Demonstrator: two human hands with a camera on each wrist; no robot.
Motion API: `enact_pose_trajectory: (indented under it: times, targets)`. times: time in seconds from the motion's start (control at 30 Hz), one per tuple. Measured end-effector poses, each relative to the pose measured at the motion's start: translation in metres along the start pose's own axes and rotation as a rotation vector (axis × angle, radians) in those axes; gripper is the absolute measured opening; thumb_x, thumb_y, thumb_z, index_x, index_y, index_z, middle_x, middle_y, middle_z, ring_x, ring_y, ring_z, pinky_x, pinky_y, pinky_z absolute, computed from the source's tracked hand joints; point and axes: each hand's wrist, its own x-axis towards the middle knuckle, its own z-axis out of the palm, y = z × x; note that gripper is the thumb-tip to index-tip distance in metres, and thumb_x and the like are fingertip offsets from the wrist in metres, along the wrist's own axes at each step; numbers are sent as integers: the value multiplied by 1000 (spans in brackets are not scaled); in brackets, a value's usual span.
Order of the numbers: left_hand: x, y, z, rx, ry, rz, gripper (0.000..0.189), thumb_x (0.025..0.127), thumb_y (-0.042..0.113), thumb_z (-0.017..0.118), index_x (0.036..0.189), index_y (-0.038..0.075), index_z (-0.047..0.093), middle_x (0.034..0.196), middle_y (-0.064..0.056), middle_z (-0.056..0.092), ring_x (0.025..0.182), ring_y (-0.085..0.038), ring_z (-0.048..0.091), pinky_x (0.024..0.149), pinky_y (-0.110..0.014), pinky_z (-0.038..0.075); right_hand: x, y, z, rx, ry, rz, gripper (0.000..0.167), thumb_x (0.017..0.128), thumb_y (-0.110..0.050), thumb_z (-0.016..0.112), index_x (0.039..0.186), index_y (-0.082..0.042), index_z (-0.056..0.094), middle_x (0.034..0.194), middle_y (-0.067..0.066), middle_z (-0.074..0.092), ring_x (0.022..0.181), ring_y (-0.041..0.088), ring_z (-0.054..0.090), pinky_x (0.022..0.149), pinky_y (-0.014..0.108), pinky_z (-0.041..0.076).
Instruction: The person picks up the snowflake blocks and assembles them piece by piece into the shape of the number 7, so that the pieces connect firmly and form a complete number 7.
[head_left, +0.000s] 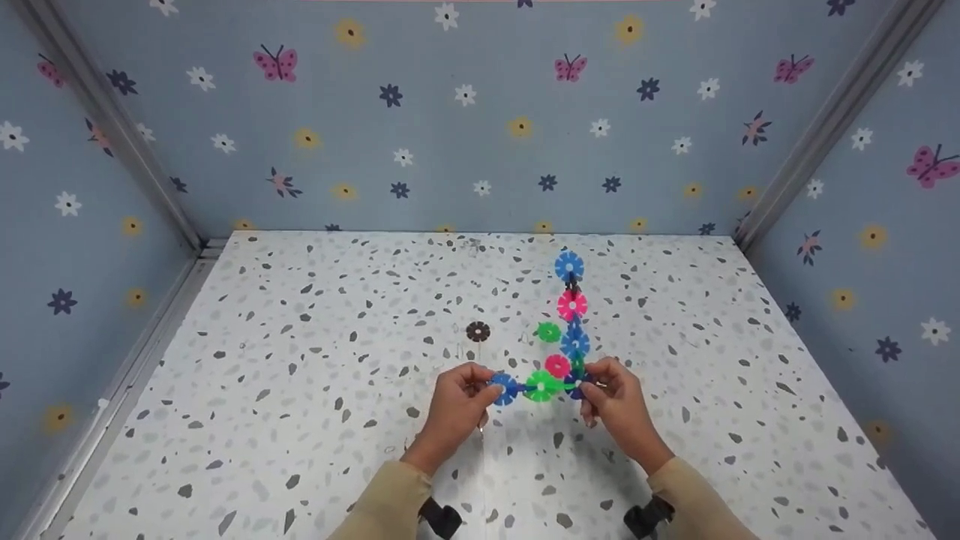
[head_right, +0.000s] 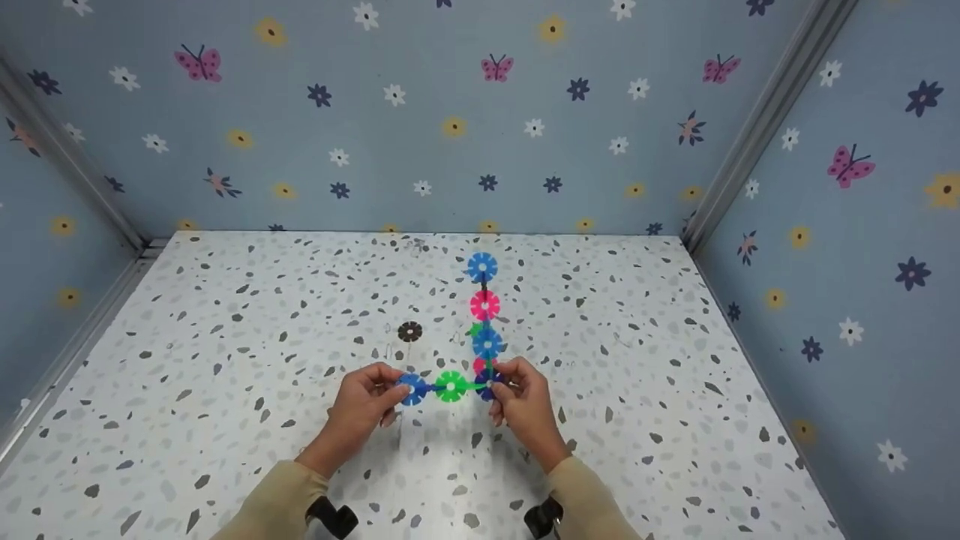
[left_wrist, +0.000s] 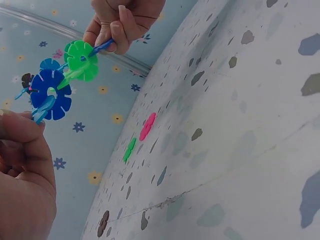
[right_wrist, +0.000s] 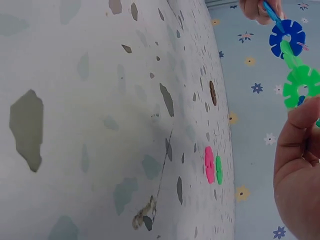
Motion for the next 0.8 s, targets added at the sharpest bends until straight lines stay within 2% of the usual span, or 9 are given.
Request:
enact_pose_trajectory:
  times: [0.17, 0.33, 0.47, 0.57, 0.6, 0.7, 0.8]
  targets:
    - [3, 2, 6, 17, -38, 10, 8, 88, -4, 69, 94, -5, 64, 72, -6, 56, 46, -8, 44, 42, -19, 38, -2, -3, -7, 12, 30, 32, 14, 96, 14, 49, 108, 8, 50, 86, 19, 56, 54, 19, 54, 50, 27, 51]
    - [12, 0, 14, 56, -54, 30, 14, 91, 6, 70, 98, -4, 63, 74, -5, 57, 47, -9, 44, 43, -20, 40, 4, -8, -20, 2, 56, 25, 17, 96, 12, 50, 112, 7, 52, 92, 20, 56, 56, 19, 54, 51, 26, 51]
    - [24, -7, 21, 29, -29, 18, 23, 102, 17, 55, 105, -5, 62, 73, -6, 56, 52, -13, 47, 42, -22, 40, 8, -9, -28, 2, 65, 49, 18, 98, 10, 50, 115, 4, 52, 95, 20, 56, 58, 19, 53, 52, 26, 50]
    - [33, -8, 26, 26, 7, -23, 33, 108, 17, 40, 108, -7, 62, 75, -7, 55, 55, -19, 52, 43, -25, 43, 8, -9, -31, 6, 82, 72, 19, 99, 9, 49, 117, 3, 52, 97, 20, 55, 60, 20, 53, 53, 26, 50]
    - [35, -5, 28, 40, 19, -33, 34, 108, 17, 38, 108, -6, 63, 77, -6, 55, 56, -20, 53, 43, -26, 43, 8, -9, -32, 9, 87, 78, 19, 99, 9, 49, 117, 3, 52, 97, 20, 55, 61, 20, 53, 54, 26, 50]
    - [48, -16, 33, 104, 45, -65, 30, 106, 14, 39, 110, -6, 62, 87, -7, 57, 59, -21, 55, 44, -27, 45, 9, -10, -33, 9, 101, 86, 20, 100, 8, 49, 118, 2, 52, 99, 21, 55, 62, 21, 53, 55, 27, 50]
    - [62, -31, 37, 194, 0, -80, 24, 99, 4, 47, 119, -4, 59, 105, -9, 55, 66, -19, 55, 46, -29, 48, 10, -12, -33, 11, 100, 87, 20, 100, 7, 49, 119, 1, 52, 100, 21, 54, 62, 21, 53, 55, 27, 51]
